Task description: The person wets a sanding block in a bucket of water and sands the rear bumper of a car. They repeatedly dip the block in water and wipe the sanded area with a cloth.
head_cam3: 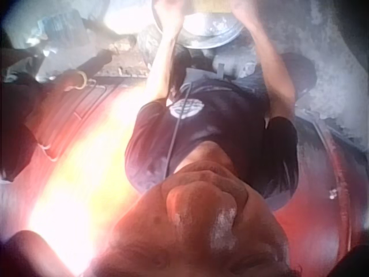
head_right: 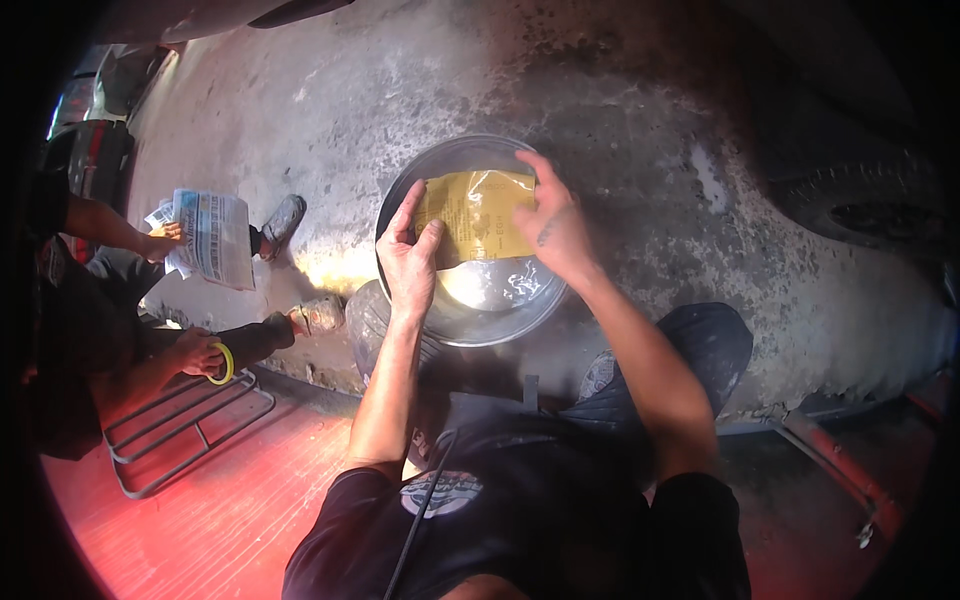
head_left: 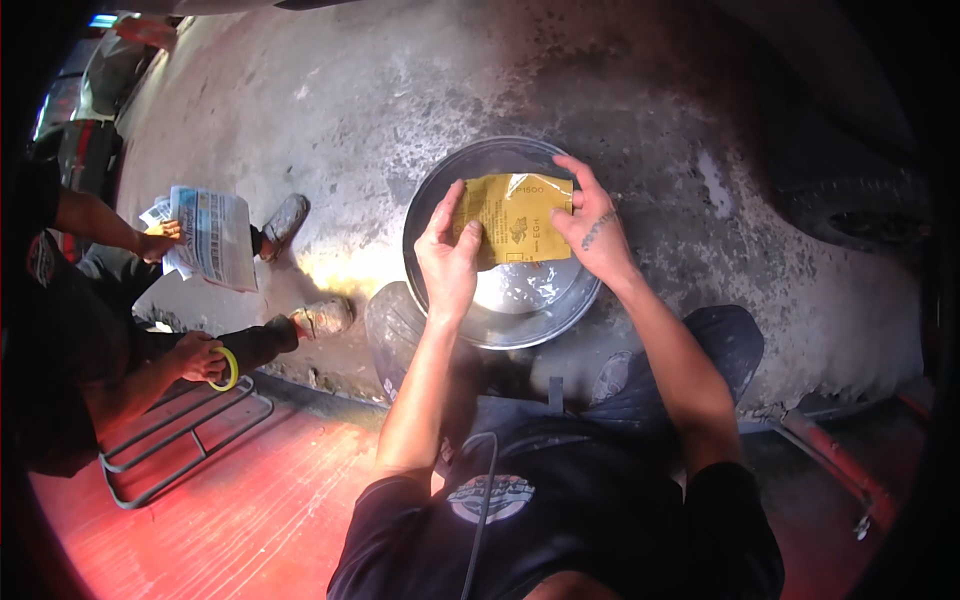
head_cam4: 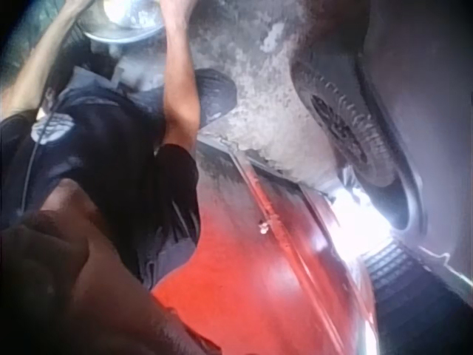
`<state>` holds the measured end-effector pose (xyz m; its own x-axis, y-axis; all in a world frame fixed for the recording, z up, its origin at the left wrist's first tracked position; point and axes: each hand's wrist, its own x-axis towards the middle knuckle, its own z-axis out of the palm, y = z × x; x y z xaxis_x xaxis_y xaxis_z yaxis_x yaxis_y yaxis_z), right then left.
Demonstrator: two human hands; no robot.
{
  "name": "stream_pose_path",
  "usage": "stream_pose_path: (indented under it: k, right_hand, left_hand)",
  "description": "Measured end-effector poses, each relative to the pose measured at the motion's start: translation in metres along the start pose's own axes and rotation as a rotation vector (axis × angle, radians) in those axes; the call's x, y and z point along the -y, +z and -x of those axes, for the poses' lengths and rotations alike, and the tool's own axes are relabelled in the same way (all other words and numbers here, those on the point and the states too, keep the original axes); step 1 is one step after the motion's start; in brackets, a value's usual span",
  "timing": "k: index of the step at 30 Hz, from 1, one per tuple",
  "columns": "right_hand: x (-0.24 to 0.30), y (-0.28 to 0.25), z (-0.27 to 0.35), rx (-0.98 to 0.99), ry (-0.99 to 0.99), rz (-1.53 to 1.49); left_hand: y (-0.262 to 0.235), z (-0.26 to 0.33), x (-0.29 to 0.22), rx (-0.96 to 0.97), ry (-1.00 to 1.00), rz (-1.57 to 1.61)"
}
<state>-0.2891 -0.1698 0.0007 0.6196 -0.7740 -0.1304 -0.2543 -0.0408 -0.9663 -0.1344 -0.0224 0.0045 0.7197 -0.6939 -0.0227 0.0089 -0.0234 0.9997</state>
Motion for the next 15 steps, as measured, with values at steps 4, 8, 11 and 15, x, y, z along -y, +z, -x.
stream_pose_path:
  k: [4,8,11,15]
  right_hand:
    - [0.000,0.004,-0.009,-0.074,-0.475,0.395]
    - [0.018,0.012,-0.015,-0.057,-0.582,0.364]
    - [0.025,0.013,-0.012,-0.068,-0.523,0.299]
    - [0.034,0.001,-0.001,0.001,-0.361,0.129]
  left_hand:
    - [-0.001,0.001,-0.007,0.091,0.025,-0.091]
    - [0.004,0.005,-0.022,0.163,0.010,-0.154]
    - [0.003,0.008,-0.028,0.160,-0.042,-0.065]
    - [-0.004,0.007,-0.031,0.156,-0.122,0.030]
